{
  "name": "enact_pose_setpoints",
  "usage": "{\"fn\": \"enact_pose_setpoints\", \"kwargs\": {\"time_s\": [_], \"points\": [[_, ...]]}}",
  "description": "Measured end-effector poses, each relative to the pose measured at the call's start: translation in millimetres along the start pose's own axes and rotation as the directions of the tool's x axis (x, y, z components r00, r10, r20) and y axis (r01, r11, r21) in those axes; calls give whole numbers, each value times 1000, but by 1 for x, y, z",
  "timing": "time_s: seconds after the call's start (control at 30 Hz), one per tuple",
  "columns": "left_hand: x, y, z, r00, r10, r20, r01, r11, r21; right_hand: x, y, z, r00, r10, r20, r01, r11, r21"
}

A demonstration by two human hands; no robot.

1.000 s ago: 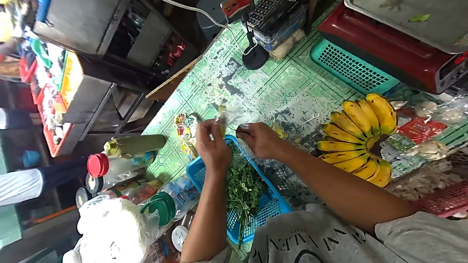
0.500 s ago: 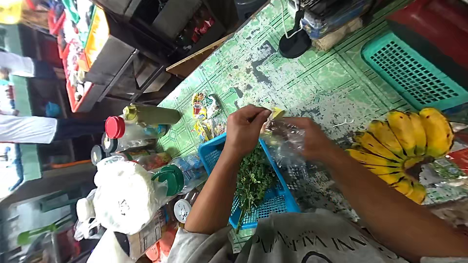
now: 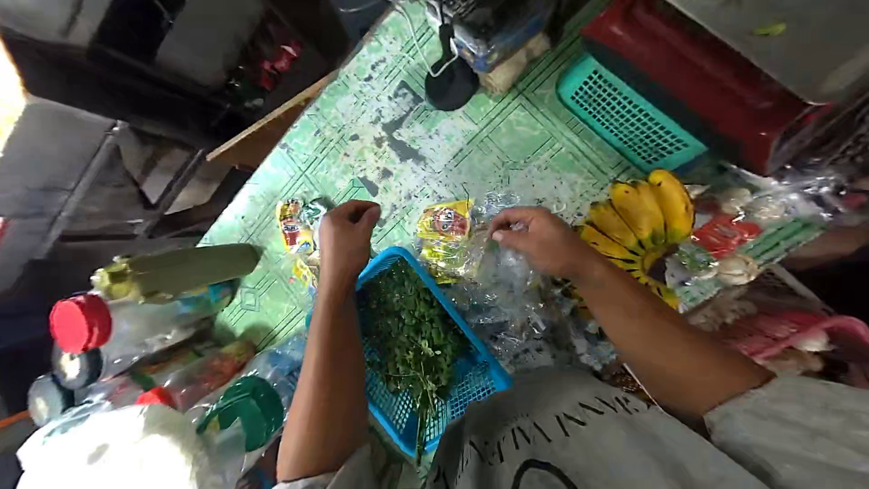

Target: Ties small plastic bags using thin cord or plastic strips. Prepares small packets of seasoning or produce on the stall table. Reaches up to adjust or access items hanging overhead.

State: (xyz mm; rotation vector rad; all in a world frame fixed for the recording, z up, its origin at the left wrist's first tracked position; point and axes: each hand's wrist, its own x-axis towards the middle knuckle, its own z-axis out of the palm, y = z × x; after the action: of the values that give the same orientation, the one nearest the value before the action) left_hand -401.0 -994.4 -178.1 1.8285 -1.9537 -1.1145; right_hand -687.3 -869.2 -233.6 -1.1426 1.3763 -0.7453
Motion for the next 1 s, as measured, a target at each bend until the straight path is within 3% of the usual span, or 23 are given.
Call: {"fn": "enact_pose_setpoints", "kwargs": {"time_s": [0.1, 0.17, 0.27, 0.33, 0.4, 0.47, 0.6, 0.7, 0.77, 0.83, 0.87, 0.9, 0.97, 1.0], "points": [[28, 30, 47, 979, -84, 187, 62, 991, 121, 2, -2, -16, 968, -29, -251, 34, 999, 16], [47, 41, 90, 933, -142, 332, 84, 980, 182, 11, -15, -17, 933, -114, -342, 114, 993, -20], [61, 42, 138, 899, -129, 419, 94, 990, 104, 36, -32, -16, 938, -204, -281, 191, 979, -74], [53, 37, 143, 931, -81, 355, 95, 995, -20, 53, -24, -8, 966, -114, -232, 111, 993, -27], [31, 45, 124, 975, 23, 222, 7, 991, -131, 55, -17, -3, 988, -45, -148, 47, 999, 11], [-12, 63, 87, 976, 186, 110, -159, 964, -213, 36, -20, 3, 994, -100, -41, 102, 994, 34], [-61, 92, 38, 869, 490, -68, -485, 817, -314, -2, -61, 11, 937, -349, -24, 346, 935, -73], [-67, 103, 13, 806, 588, -74, -574, 745, -339, -5, -90, 17, 852, -522, -29, 510, 842, -176], [-56, 92, -6, 814, 580, 10, -548, 775, -315, 5, -92, 22, 818, -575, -19, 554, 797, -241], [-35, 56, -33, 913, 383, 140, -364, 920, -143, 9, -87, 22, 813, -582, -24, 552, 782, -290], [-21, 26, -48, 971, 172, 167, -178, 984, 18, 8, -84, 20, 809, -586, -57, 550, 786, -281], [-7, -13, -60, 987, -72, 141, 48, 985, 165, 4, -81, 17, 801, -589, -106, 552, 795, -251], [9, -98, -68, 881, -472, 34, 440, 844, 306, -1, -76, 13, 775, -598, -204, 573, 802, -170], [10, -129, -64, 807, -591, 12, 553, 762, 336, 0, -74, 13, 770, -597, -224, 572, 802, -170]]}}
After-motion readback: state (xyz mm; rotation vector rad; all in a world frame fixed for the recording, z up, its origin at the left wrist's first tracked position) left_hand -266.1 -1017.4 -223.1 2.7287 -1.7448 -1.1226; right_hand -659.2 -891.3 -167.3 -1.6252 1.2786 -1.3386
